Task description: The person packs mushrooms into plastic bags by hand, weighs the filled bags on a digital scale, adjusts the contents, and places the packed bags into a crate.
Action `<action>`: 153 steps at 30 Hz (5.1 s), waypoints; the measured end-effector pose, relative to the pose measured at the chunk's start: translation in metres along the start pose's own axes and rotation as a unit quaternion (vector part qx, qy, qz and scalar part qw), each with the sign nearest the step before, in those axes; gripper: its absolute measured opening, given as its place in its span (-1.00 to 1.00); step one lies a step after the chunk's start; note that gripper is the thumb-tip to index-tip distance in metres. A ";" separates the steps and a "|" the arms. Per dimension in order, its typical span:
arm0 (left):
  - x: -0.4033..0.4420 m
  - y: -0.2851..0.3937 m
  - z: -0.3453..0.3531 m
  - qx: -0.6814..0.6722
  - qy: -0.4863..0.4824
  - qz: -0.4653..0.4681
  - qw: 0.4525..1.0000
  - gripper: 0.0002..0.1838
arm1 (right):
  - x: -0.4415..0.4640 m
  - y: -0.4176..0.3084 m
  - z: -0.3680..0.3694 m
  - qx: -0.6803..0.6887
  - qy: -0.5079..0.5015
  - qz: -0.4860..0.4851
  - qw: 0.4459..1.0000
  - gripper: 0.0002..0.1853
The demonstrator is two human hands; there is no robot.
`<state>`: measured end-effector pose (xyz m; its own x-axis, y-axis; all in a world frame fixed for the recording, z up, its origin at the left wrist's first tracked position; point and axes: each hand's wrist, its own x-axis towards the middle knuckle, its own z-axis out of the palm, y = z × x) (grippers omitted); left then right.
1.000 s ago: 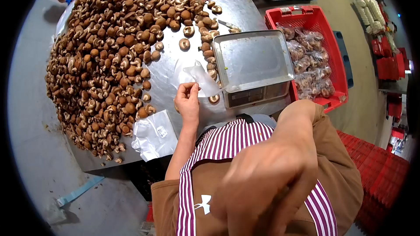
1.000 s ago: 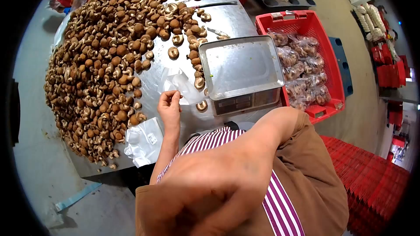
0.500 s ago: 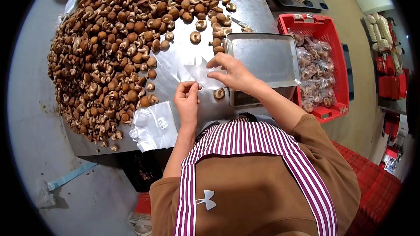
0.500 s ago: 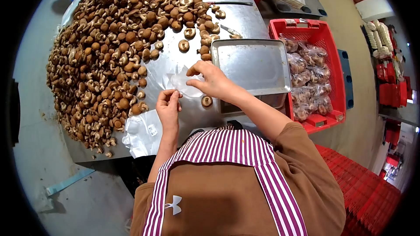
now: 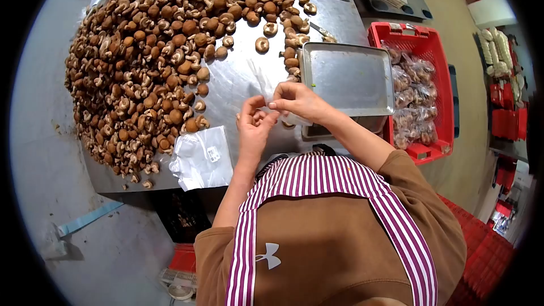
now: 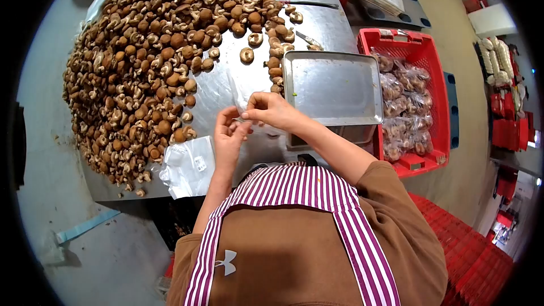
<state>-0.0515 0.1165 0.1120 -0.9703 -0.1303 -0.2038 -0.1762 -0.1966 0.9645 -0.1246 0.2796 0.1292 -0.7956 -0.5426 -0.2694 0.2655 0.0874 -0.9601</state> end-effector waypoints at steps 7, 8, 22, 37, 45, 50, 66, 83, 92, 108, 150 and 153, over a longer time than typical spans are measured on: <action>0.012 -0.001 -0.019 0.030 0.046 0.006 0.998 -0.90 | -0.006 -0.021 -0.008 0.114 0.083 0.059 0.988 -0.82; 0.017 -0.013 -0.030 -0.002 0.085 -0.021 0.996 -0.87 | -0.008 -0.022 -0.018 0.193 0.078 0.079 0.975 -0.81; 0.052 -0.080 -0.200 0.359 0.318 0.138 0.866 -0.73 | -0.005 -0.018 -0.043 0.193 0.113 0.052 0.973 -0.78; 0.117 -0.021 -0.291 0.166 0.474 -0.034 0.864 -0.19 | 0.059 0.005 -0.015 0.218 0.116 0.149 0.958 -0.84; 0.151 -0.047 -0.171 0.362 0.256 0.024 0.896 -0.28 | 0.068 -0.013 0.003 0.170 0.094 0.123 0.973 -0.85; 0.125 -0.043 -0.141 0.443 0.139 0.063 0.884 -0.33 | 0.059 -0.004 -0.007 0.170 0.122 0.141 0.968 -0.84; 0.195 -0.003 -0.418 0.541 0.432 0.010 0.722 0.00 | 0.068 0.017 -0.004 0.157 0.128 0.197 0.959 -0.82; 0.132 -0.028 -0.222 0.537 0.220 0.071 0.811 -0.12 | 0.074 0.005 0.038 0.153 0.053 0.204 0.965 -0.84; 0.096 -0.031 -0.341 0.306 0.528 -0.044 0.791 -0.66 | 0.072 0.012 0.024 0.167 0.075 0.193 0.964 -0.84; 0.115 -0.061 -0.422 0.218 0.514 -0.178 0.810 -0.69 | 0.068 0.010 0.018 0.184 0.091 0.191 0.960 -0.84; 0.034 -0.005 -0.271 -0.214 0.385 -0.050 0.897 -0.53 | 0.035 0.014 0.032 0.178 0.052 0.196 0.963 -0.83; -0.071 -0.011 -0.352 -0.383 0.428 -0.013 0.818 -0.70 | 0.036 0.012 0.036 0.156 0.039 0.194 0.968 -0.84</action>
<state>0.0774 -0.2140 0.0564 -0.4375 -0.6852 -0.5823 0.2784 -0.7189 0.6369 -0.1303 0.2307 0.1107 -0.6384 -0.4534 -0.6220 0.6942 0.0098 -0.7197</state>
